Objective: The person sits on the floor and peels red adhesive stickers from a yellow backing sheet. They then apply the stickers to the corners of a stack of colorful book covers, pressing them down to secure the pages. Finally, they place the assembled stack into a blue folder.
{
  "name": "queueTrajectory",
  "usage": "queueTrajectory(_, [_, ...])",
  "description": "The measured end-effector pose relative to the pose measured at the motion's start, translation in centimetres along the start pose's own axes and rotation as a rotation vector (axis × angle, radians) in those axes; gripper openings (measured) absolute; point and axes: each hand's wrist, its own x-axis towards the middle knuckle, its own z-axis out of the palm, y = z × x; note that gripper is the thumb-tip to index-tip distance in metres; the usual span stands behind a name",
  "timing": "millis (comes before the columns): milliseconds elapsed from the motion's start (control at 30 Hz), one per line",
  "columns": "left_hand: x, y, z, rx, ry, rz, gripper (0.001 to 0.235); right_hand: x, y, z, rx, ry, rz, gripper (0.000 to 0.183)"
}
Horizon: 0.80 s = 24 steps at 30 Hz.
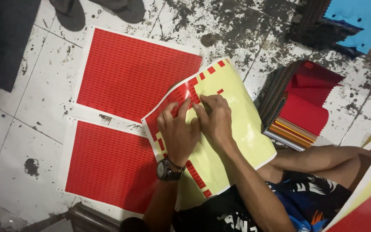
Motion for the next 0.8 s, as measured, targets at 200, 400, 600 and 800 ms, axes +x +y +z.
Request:
queueTrajectory(200, [1.6,-0.7,0.5,-0.018,-0.049,-0.041,0.056,0.5,-0.5,-0.7,-0.035,0.081,-0.043,0.051])
queueTrajectory(400, [2.4,-0.7,0.0,-0.013,-0.029,-0.053,0.055,1.9,0.3,0.8,0.021,0.091,-0.113,0.052])
queueTrajectory(600, [1.8,-0.4,-0.6,-0.17,-0.034,-0.042,0.057,0.9,-2.4,-1.3,0.237,0.133,-0.07,0.041])
queueTrajectory(800, [1.9,1.3,-2.0,-0.24,-0.041,0.028,0.053,-0.5,-3.6,-3.1,0.323,0.227,-0.051,0.036])
